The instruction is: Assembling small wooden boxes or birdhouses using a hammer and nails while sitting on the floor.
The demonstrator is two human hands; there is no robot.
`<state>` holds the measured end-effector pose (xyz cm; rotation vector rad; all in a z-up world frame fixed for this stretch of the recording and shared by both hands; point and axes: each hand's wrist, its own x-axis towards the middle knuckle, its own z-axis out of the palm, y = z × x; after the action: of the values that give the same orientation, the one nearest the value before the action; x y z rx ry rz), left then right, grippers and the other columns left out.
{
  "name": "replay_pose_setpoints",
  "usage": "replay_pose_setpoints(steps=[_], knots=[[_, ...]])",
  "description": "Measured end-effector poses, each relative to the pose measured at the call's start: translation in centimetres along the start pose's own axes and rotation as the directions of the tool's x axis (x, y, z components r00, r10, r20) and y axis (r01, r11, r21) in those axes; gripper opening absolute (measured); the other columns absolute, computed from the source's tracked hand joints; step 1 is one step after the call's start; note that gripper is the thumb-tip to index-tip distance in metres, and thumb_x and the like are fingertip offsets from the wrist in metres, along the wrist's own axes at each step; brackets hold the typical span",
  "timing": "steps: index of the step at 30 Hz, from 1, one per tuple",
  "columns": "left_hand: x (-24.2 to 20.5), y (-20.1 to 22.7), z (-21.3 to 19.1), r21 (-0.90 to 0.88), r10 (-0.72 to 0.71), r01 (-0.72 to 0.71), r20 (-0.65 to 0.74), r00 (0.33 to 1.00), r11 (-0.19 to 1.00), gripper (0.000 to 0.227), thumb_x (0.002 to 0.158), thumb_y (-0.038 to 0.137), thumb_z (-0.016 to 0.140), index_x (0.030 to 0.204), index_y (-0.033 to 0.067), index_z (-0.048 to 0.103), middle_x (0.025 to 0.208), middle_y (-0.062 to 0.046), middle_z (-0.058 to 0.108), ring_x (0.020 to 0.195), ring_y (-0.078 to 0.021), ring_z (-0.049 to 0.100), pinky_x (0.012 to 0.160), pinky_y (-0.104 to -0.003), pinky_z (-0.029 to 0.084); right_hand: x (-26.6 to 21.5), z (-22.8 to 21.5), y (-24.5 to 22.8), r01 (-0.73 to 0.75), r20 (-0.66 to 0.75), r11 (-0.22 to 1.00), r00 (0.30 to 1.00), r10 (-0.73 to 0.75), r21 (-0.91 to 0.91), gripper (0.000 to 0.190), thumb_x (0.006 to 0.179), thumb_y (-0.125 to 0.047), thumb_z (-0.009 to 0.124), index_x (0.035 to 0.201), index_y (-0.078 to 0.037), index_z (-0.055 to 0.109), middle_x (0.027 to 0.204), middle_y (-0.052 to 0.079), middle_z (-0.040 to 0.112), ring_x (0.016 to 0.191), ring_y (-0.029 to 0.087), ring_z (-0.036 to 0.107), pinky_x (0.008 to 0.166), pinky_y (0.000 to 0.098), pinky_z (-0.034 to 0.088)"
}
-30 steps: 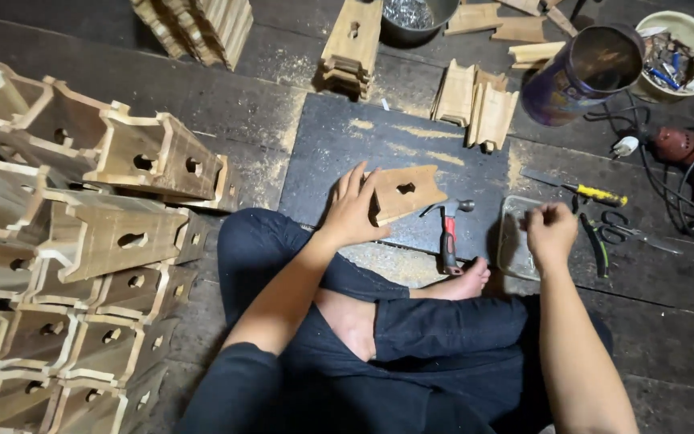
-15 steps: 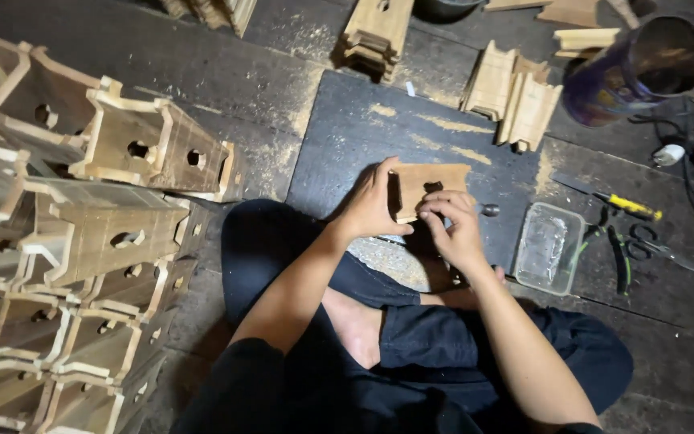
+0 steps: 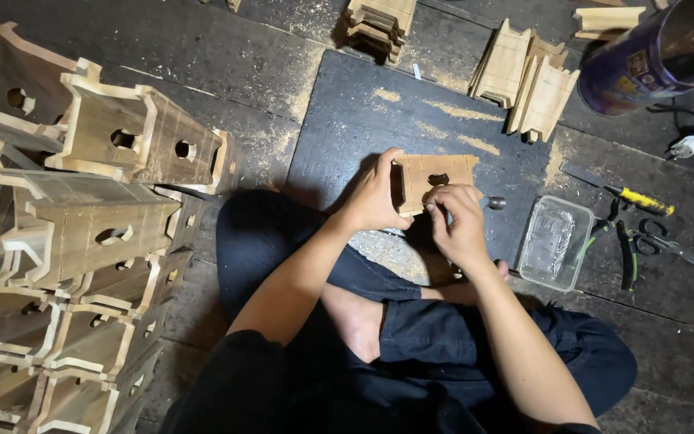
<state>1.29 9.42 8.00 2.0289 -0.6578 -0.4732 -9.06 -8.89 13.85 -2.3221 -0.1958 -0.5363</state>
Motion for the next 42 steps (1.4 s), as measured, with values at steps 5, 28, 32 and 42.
replay_pose_setpoints(steps=[5, 28, 32, 42], knots=[[0.0, 0.4, -0.5, -0.002, -0.016, 0.016, 0.017, 1.0, 1.0, 0.131, 0.048, 0.038, 0.098, 0.155, 0.0137, 0.027, 0.134, -0.029, 0.062, 0.129, -0.0504, 0.06, 0.107, -0.058, 0.049, 0.7, -0.6, -0.9, 0.016, 0.029, 0.999, 0.999, -0.015, -0.039, 0.01, 0.095, -0.004, 0.077, 0.09, -0.009, 0.07, 0.092, 0.01, 0.071, 0.093, 0.039, 0.068, 0.084, 0.0484, 0.053], [-0.9, 2.2, -1.4, 0.148, 0.189, -0.167, -0.144, 0.971, 0.975, 0.124, 0.045, 0.034, 0.098, 0.151, 0.0039, 0.04, 0.148, -0.028, 0.053, 0.139, -0.0463, 0.053, 0.12, -0.055, 0.038, 1.0, 0.1, -0.8, 0.166, 0.116, 0.963, 0.983, -0.144, -0.214, 0.012, 0.093, -0.001, 0.07, 0.089, -0.012, 0.069, 0.094, 0.003, 0.067, 0.096, 0.03, 0.069, 0.078, 0.0399, 0.053], [-0.8, 3.1, -2.4, 0.272, 0.187, -0.189, 0.032, 0.982, 0.944, 0.121, 0.056, 0.048, 0.094, 0.161, 0.0189, 0.041, 0.166, -0.014, 0.035, 0.153, -0.0373, 0.037, 0.128, -0.055, 0.029, 0.7, -0.8, -0.4, 0.155, 0.139, 0.972, 0.982, -0.132, -0.175, 0.004, 0.092, -0.012, 0.072, 0.096, -0.013, 0.071, 0.104, 0.004, 0.068, 0.104, 0.032, 0.067, 0.081, 0.0431, 0.052], [0.6, 0.8, -1.4, 0.161, 0.313, -0.315, 0.038, 0.949, 0.936, 0.099, 0.053, 0.037, 0.095, 0.14, 0.0085, 0.058, 0.152, -0.011, 0.043, 0.138, -0.0346, 0.056, 0.118, -0.044, 0.046, 5.6, -1.5, 4.9, 0.469, 0.414, 0.869, 0.83, -0.373, -0.157, 0.094, 0.093, -0.069, 0.048, 0.168, -0.019, 0.022, 0.155, 0.034, 0.042, 0.148, 0.049, 0.039, 0.112, 0.0717, 0.023]])
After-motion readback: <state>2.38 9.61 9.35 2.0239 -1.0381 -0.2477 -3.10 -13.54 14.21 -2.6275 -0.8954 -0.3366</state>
